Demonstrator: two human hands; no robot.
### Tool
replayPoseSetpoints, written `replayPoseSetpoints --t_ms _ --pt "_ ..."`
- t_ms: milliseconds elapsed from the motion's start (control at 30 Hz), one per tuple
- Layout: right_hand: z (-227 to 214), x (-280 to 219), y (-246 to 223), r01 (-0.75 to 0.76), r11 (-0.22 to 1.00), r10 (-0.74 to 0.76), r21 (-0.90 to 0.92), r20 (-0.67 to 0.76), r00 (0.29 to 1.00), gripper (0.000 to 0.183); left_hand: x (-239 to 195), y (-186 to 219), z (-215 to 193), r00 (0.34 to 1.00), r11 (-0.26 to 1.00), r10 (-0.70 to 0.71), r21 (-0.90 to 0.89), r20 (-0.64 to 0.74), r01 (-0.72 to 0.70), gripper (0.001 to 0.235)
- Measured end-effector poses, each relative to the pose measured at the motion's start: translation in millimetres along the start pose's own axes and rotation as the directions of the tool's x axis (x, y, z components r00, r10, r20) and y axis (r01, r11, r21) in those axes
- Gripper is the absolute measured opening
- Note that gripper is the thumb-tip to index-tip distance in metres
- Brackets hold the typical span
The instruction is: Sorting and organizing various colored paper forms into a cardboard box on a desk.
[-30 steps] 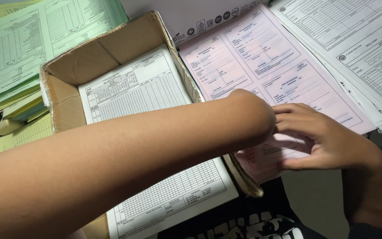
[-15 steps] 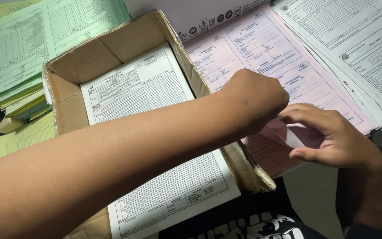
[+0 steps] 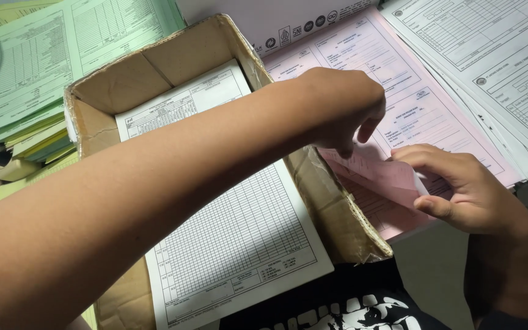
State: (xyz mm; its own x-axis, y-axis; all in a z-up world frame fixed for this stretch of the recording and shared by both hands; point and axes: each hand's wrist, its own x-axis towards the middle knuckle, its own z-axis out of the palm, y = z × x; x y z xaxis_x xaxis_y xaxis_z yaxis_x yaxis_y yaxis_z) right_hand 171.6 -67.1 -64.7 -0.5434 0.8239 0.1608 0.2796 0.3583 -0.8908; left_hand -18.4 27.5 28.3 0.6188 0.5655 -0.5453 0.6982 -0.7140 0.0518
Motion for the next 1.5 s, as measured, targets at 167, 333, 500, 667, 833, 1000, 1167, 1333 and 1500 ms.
replayPoseSetpoints --t_ms 167,333,500,667,833,1000,1167,1333,1500 --pt "-3 -4 11 0.006 0.997 -0.007 -0.073 -0.005 1.000 0.055 3 -6 9 0.985 0.996 0.086 -0.006 -0.148 -0.088 0.018" --pt "4 -7 6 -0.004 0.989 -0.017 -0.149 -0.143 0.990 0.046 3 -3 1 0.925 0.968 0.225 0.175 -0.307 -0.177 0.015" --pt "12 -16 8 0.148 0.890 -0.287 -0.431 -0.279 0.916 0.051 -16 -7 2 0.718 0.902 0.412 0.363 -0.562 -0.234 0.012" --pt "13 -7 -12 0.335 0.700 -0.508 -0.631 -0.110 0.854 0.022 -86 -23 8 0.515 0.901 0.408 0.423 -0.754 -0.095 0.001" --pt "26 8 -62 0.351 0.689 -0.535 -0.634 -0.119 0.837 0.006 -178 -34 31 0.501 0.931 0.300 0.365 -0.812 0.034 0.014" --pt "44 25 -105 0.486 0.598 -0.590 -0.638 0.060 0.805 0.019 -238 -34 90 0.615 0.977 0.067 0.175 -0.786 0.119 0.012" --pt "58 39 -144 0.540 0.489 -0.467 -0.685 0.318 0.825 0.034 -286 -10 142 0.602 0.954 -0.222 -0.044 -0.767 0.296 0.023" --pt "78 60 -142 0.663 0.441 -0.470 -0.605 0.473 0.745 0.035 -299 41 180 0.577 0.946 -0.294 -0.149 -0.762 0.287 0.047" --pt "101 75 -137 0.777 0.360 -0.482 -0.517 0.610 0.629 0.033 -287 33 195 0.514 0.979 -0.186 -0.112 -0.837 0.171 0.026"
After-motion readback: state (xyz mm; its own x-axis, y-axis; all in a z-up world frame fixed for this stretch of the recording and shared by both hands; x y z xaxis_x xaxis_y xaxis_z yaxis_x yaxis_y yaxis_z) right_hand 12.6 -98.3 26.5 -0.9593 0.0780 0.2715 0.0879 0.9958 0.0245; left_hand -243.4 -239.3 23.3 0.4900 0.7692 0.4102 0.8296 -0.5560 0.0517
